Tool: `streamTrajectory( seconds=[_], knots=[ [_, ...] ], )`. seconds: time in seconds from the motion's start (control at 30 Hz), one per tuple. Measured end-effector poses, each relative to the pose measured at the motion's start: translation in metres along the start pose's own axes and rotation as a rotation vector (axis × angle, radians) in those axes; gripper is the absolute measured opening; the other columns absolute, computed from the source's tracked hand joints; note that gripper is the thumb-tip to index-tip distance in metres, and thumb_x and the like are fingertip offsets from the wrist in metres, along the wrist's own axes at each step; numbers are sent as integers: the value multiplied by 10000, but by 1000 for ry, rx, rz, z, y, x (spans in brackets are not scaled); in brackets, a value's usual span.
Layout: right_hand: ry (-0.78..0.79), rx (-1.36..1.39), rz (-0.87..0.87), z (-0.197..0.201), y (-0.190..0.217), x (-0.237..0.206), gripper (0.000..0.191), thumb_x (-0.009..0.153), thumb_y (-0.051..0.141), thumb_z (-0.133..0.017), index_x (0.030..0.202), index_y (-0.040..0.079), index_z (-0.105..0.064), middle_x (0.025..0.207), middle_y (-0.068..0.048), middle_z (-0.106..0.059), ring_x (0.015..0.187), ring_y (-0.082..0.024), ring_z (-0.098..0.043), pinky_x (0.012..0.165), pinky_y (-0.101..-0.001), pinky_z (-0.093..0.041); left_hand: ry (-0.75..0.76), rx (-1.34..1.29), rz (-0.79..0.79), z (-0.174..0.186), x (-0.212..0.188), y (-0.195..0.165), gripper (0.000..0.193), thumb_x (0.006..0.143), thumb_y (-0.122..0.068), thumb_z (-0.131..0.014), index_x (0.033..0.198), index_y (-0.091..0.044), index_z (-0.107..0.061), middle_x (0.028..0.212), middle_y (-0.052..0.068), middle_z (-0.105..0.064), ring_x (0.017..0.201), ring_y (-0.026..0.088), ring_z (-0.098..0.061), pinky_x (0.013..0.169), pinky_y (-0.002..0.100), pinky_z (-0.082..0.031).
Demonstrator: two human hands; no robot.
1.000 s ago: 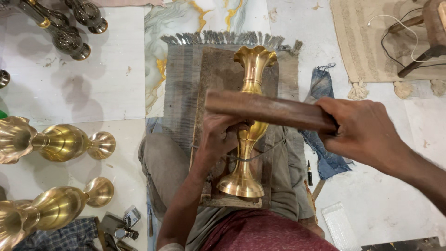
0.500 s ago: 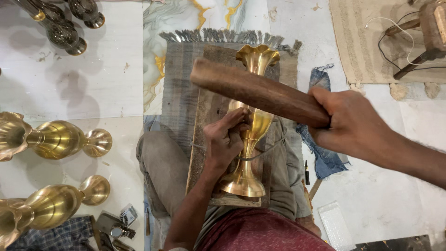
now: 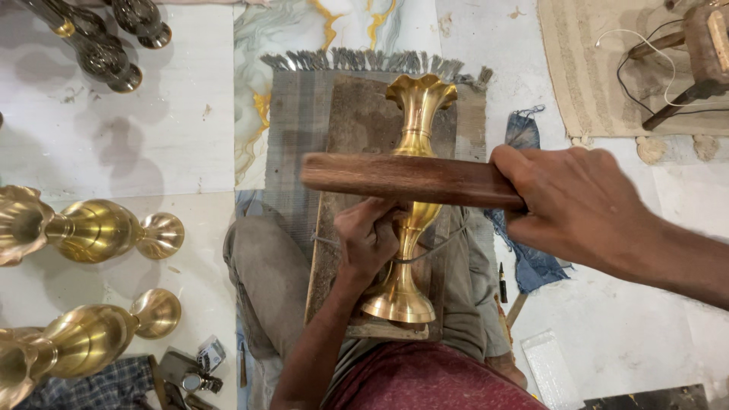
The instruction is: The person sits on the floor with a brass vase held on a metal forming stake and repeatedly strikes it with a wooden mallet to shape the metal body. They occasionally reposition the vase and use a small punch tool against the surface between hammering rounds.
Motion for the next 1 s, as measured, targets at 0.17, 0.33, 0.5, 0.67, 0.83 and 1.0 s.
streamTrajectory(
  seconds=[0.17, 0.33, 0.5, 0.67, 0.83, 1.0],
  knots=[
    [-44, 100, 44, -2, 3, -6, 288, 733, 144, -724, 967, 119, -559, 642, -39, -633, 464, -202, -599, 422, -390, -499, -21, 30, -19, -2, -13, 7, 136, 952, 17, -632, 1009, -72, -718, 793, 34, -777, 624, 101, -736, 585, 268, -634],
    [-84, 226, 60, -8, 3, -7, 290, 753, 177, -739, 969, 114, -557, 642, -50, -647, 507, -216, -642, 458, -396, -503, -19, 72, -92, -4, -40, 20, 203, 885, 44, -563, 997, -49, -704, 717, 26, -695, 550, 111, -611, 516, 284, -561],
    [-254, 313, 166, 0, 12, -19, 375, 679, 192, -743, 1001, 92, -577, 648, -85, -670, 509, -257, -667, 457, -392, -530, 52, 80, -86, -17, -59, 39, 214, 814, 36, -591, 969, -60, -703, 679, 12, -618, 509, 102, -518, 460, 287, -507],
    [-123, 167, -17, -23, -5, -25, 342, 712, 198, -771, 975, 88, -582, 719, -76, -690, 603, -283, -690, 513, -434, -509, -58, -208, 163, -7, -38, 52, 254, 871, 118, -567, 1015, -50, -692, 801, 63, -716, 617, 113, -702, 506, 250, -640],
    [-143, 609, -140, -37, -19, -21, 273, 711, 167, -800, 942, 81, -684, 594, -139, -677, 521, -266, -654, 488, -421, -467, -100, -467, 407, 2, -6, 34, 404, 875, 156, -494, 1212, -13, -641, 1017, 125, -765, 857, 191, -784, 727, 315, -699],
    [-77, 798, -283, -52, -31, -28, 229, 767, 185, -804, 958, 96, -712, 529, -137, -632, 456, -216, -573, 453, -408, -426, -10, -106, 223, 1, 12, -9, 281, 985, 59, -622, 1252, -27, -647, 1006, 101, -797, 870, 181, -810, 741, 265, -695]
  ],
)
Point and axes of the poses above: each hand's wrist, its own x-axis towards the middle knuckle, its own z-axis out of the back of the hand, y = z × x, the point moved 9 cm from there along x, towards the middle knuckle
